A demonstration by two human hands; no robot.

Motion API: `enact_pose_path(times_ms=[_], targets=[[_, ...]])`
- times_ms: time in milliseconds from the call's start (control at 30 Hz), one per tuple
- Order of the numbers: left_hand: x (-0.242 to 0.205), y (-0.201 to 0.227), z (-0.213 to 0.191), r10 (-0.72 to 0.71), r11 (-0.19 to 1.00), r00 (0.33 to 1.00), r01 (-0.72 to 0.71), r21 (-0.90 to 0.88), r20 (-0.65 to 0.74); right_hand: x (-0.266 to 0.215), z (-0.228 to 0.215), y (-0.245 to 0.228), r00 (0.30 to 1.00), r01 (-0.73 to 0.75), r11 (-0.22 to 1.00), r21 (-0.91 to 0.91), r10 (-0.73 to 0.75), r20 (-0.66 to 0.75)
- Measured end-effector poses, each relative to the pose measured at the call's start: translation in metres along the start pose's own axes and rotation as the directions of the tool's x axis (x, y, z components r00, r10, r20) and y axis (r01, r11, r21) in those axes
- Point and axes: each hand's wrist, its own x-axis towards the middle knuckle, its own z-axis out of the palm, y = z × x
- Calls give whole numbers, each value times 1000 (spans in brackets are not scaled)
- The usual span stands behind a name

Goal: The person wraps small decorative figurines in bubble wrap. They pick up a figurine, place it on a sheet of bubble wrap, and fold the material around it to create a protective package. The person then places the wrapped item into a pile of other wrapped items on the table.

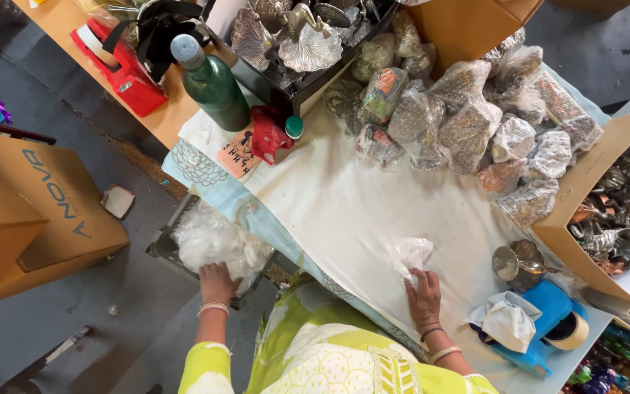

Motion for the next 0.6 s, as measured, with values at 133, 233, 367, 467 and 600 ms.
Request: enact_pose_path(times_ms=[133, 233, 367, 467, 600], targets=[[15, 9, 59, -23, 996, 964, 45, -78, 264, -1, -2, -1, 1000, -8, 1000, -8, 8, 6], [35, 9, 100, -89, 992, 962, 109, -66, 258, 0, -1, -3, 1000, -18, 1000, -14, 18, 0], [59, 1, 73, -33, 985, 887, 106, -134, 460, -1, -2, -3, 1000, -16, 1000, -9, 16, 0], [66, -7, 36, -25, 972, 874, 134, -192, 485, 0, -2, -2, 1000, -13, 1000, 0, 13, -6], [64, -1, 3, -188, 941, 958, 113, -320, -215, 1, -3, -3, 1000, -1, 1000, 9, 1, -6]])
